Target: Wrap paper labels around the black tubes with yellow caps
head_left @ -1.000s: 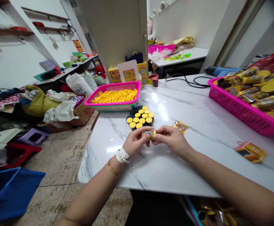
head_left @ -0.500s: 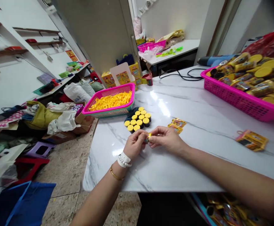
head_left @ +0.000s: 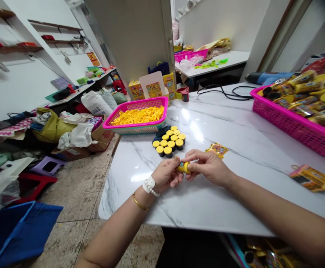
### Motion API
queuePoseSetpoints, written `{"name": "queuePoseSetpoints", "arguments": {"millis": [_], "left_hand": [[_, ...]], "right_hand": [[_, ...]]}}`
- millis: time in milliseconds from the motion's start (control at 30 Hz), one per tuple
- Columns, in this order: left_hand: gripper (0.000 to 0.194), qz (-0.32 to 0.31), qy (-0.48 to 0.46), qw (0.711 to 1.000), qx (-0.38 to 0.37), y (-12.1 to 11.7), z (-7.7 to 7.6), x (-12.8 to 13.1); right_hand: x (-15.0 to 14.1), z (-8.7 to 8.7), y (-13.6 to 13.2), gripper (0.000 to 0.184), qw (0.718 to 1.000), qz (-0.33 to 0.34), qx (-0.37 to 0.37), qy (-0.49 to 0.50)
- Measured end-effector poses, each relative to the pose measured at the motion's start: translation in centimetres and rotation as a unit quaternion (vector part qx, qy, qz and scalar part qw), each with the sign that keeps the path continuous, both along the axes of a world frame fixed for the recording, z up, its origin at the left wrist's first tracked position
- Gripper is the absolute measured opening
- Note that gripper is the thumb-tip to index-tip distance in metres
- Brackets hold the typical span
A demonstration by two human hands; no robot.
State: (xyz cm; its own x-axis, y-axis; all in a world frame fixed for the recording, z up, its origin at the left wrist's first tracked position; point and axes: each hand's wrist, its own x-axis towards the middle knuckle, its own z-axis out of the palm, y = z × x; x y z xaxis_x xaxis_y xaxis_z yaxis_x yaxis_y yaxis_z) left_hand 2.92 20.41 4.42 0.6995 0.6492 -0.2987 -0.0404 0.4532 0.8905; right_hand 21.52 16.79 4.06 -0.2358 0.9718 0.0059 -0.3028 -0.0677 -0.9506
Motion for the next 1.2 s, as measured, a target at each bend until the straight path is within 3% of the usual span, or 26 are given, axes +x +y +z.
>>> {"name": "queuePoseSetpoints", "arguments": {"millis": [100,267,367,467,567,667,800,967,1067,1133,1200], "left_hand": [[0.059,-0.013,-0.013,1.0,-0.003,0.1,-0.2,0.2],[0.063,-0.005,0.027,1.0,-0.015,0.2,-0.2,0.4],[0.061,-0.027,0.009,0.999,-0.028,0.2,-0.1,0.2],[0.059,-0.024,-0.011,1.0,0.008,0.1,-0.1,0.0],[0.069,-0.016,0.032,0.999,0.038,-0.2,-0.1,0.1],[0.076,-0.057,0.055,0.996,0.031,-0.6,-0.1,0.4],[0.071,-0.116,0.012,0.993,0.036,-1.2,0.1,0.6],[0.073,-0.24,0.026,0.969,0.055,-2.0,0.0,0.5],[0.065,-0.217,0.083,0.966,0.116,-2.0,0.1,0.7],[0.055,-0.152,0.122,0.965,0.177,-1.8,0.1,0.8],[0.042,-0.082,0.152,0.955,0.24,-1.5,0.2,0.9]], "right_hand": [[0.1,-0.2,-0.1,0.023,0.999,-0.041,0.004,0.014],[0.1,-0.5,0.0,0.026,1.0,-0.02,0.006,-0.015],[0.0,-0.4,0.0,0.023,0.999,-0.05,0.015,0.01],[0.1,-0.3,-0.4,0.024,0.997,-0.072,-0.007,0.014],[0.3,-0.3,-1.3,0.028,0.998,-0.047,-0.007,-0.036],[0.2,-0.6,-2.5,0.022,0.995,-0.076,0.024,-0.055],[-0.4,-1.0,-4.7,0.02,0.988,-0.134,0.038,-0.066],[-0.1,0.7,-10.4,0.021,0.975,-0.098,0.059,-0.192],[1.4,1.4,-15.4,0.014,0.936,-0.031,0.038,-0.349],[3.0,1.1,-18.4,0.008,0.866,-0.025,0.085,-0.492],[4.6,0.4,-20.5,0.015,0.798,-0.018,0.142,-0.585]]}}
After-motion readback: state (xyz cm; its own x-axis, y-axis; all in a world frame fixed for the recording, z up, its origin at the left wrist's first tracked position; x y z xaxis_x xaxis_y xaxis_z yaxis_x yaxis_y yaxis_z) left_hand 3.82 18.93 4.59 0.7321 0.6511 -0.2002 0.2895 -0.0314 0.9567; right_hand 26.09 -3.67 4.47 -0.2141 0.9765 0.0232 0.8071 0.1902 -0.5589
